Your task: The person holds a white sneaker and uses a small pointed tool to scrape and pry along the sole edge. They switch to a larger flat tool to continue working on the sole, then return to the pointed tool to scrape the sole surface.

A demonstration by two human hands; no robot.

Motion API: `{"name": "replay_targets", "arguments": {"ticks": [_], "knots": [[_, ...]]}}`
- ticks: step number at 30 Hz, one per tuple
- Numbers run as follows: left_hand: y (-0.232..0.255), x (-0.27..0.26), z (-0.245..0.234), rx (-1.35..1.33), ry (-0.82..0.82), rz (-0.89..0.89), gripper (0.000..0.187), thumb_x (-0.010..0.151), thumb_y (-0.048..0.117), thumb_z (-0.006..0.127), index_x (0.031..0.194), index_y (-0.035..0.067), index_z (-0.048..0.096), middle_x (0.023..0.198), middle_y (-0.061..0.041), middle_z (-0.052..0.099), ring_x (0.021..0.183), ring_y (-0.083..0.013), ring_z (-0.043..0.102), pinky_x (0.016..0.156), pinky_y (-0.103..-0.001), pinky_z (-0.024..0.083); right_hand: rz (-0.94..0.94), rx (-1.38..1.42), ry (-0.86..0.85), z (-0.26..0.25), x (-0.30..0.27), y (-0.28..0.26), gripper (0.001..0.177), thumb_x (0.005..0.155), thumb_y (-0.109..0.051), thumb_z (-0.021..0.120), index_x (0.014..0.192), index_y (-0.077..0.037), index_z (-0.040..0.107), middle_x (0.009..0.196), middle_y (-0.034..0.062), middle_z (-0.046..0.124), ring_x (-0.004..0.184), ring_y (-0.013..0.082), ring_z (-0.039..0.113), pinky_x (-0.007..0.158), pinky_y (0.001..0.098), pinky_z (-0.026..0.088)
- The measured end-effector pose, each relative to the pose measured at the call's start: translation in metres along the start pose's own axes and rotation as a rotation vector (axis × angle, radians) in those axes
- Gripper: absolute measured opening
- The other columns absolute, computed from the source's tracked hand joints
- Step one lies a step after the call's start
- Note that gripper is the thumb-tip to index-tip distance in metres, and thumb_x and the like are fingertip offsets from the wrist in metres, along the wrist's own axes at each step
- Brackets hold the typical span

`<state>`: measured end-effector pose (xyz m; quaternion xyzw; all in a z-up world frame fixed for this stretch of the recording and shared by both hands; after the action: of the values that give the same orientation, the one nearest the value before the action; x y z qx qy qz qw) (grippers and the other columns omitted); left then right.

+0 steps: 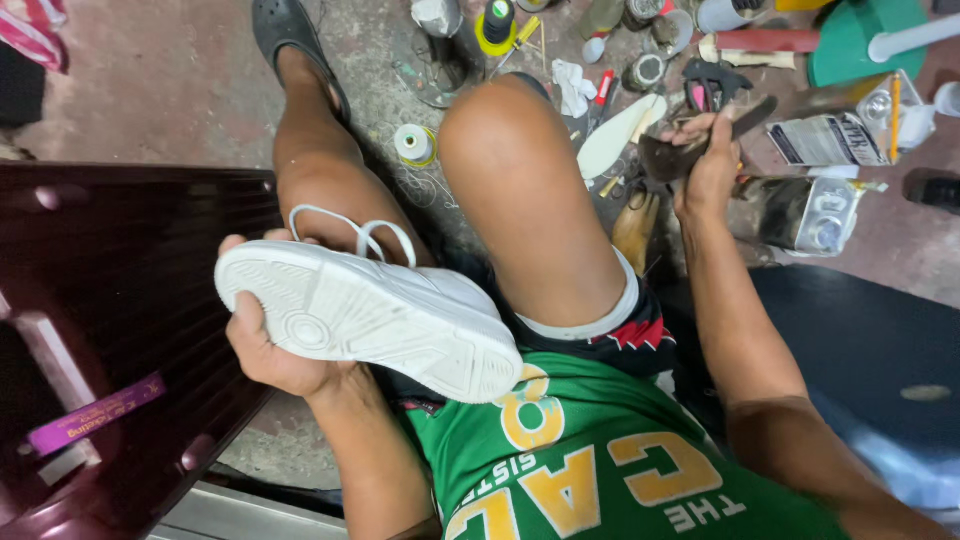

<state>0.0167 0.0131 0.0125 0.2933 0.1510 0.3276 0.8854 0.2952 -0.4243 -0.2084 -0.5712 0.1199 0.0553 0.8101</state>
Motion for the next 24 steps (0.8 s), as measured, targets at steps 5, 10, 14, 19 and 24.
{"name": "replay_targets", "arguments": {"ticks": [5,10,14,19,24], "knots": [[-0.025,0.007,0.003,0.047,0.084,-0.097,0.052,0.109,0.027,0.051,0.151,-0.003,0.042,0.13,-0.025,0.063,0.115,-0.0339,0.063,0.101,-0.043,0.053,0.217,0.055,0.196,-0.041,0.014,0.043,0.057,0.108,-0.052,0.035,0.114,-0.005,0.067,0.095,0.0082,0.068,0.081,0.0191,0.066,0.081,0.0415,0.057],[-0.035,0.007,0.01,0.51,-0.069,0.014,0.054,0.109,0.033,0.054,0.146,-0.004,0.043,0.128,-0.026,0.062,0.112,-0.0303,0.06,0.103,-0.04,0.051,0.403,0.252,0.134,-0.048,0.002,0.072,0.036,0.101,-0.034,0.057,0.125,-0.008,0.057,0.115,0.0121,0.072,0.108,0.0273,0.074,0.104,0.0476,0.057],[-0.041,0.011,0.018,0.722,-0.18,0.097,0.06,0.109,0.044,0.053,0.142,-0.005,0.046,0.124,-0.023,0.062,0.108,-0.0266,0.059,0.1,-0.036,0.05,0.293,0.413,-0.038,-0.046,-0.015,0.081,0.04,0.103,-0.026,0.064,0.137,-0.006,0.058,0.11,0.0134,0.068,0.105,0.0285,0.069,0.108,0.0501,0.054],[-0.036,0.02,0.009,0.756,-0.182,0.062,0.067,0.11,0.047,0.051,0.151,-0.005,0.039,0.125,-0.019,0.056,0.116,-0.0259,0.056,0.107,-0.035,0.047,0.469,0.351,0.379,-0.051,-0.021,0.089,0.03,0.099,-0.017,0.056,0.128,-0.009,0.061,0.123,0.0138,0.066,0.11,0.0276,0.068,0.099,0.0445,0.058],[-0.04,0.025,0.013,0.771,-0.178,0.12,0.064,0.114,0.045,0.047,0.154,-0.005,0.037,0.127,-0.024,0.059,0.118,-0.0282,0.061,0.106,-0.036,0.049,0.501,0.417,0.407,-0.056,-0.016,0.084,0.03,0.102,-0.023,0.052,0.13,-0.014,0.059,0.108,0.0176,0.062,0.096,0.0313,0.062,0.075,0.0425,0.049]]}}
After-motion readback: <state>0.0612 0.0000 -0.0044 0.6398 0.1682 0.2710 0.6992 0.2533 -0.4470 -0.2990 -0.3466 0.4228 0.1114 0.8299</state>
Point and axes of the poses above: each hand's wrist, its own x-axis towards the middle knuckle, its own z-axis out of the palm, y = z × x, the point moved 3 cm from there along x, towards the middle knuckle
